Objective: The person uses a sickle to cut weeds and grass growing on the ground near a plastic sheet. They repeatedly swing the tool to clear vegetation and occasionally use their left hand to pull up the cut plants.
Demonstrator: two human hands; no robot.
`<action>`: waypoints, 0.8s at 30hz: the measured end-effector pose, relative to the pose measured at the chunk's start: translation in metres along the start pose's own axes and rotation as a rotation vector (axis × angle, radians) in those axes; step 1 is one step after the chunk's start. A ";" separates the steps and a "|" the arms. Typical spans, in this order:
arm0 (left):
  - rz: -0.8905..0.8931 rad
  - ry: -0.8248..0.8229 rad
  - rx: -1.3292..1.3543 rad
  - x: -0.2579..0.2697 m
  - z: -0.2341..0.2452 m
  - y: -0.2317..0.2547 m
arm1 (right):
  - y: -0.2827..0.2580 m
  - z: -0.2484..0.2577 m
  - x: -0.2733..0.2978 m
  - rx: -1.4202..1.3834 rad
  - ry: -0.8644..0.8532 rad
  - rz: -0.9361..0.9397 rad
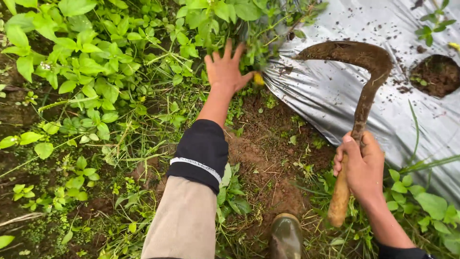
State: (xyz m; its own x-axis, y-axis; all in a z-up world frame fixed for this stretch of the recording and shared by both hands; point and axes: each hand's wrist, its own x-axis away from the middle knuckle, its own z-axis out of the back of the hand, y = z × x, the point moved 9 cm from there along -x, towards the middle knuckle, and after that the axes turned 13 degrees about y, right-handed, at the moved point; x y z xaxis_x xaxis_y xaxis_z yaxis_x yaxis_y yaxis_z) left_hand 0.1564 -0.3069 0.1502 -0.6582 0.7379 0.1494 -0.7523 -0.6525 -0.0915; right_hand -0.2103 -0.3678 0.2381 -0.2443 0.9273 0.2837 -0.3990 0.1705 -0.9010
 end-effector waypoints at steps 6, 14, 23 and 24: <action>0.011 -0.001 -0.180 -0.009 -0.039 -0.019 | 0.004 -0.035 -0.013 -0.056 -0.075 0.003; -0.042 0.306 -0.133 -0.005 -0.050 0.007 | -0.002 -0.056 -0.010 -0.141 -0.114 0.107; -0.391 0.380 -0.269 -0.021 0.033 0.032 | -0.008 -0.055 -0.012 -0.095 -0.062 -0.007; -0.332 0.311 -0.347 -0.025 0.035 0.019 | -0.006 -0.055 -0.012 -0.098 -0.067 0.006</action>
State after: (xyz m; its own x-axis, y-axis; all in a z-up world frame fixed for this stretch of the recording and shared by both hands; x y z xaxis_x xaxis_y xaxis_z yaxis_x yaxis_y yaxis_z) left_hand 0.1595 -0.3435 0.1794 -0.3231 0.9440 -0.0665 -0.8515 -0.3206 -0.4149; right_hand -0.1558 -0.3619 0.2222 -0.3064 0.9045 0.2966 -0.3100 0.1998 -0.9295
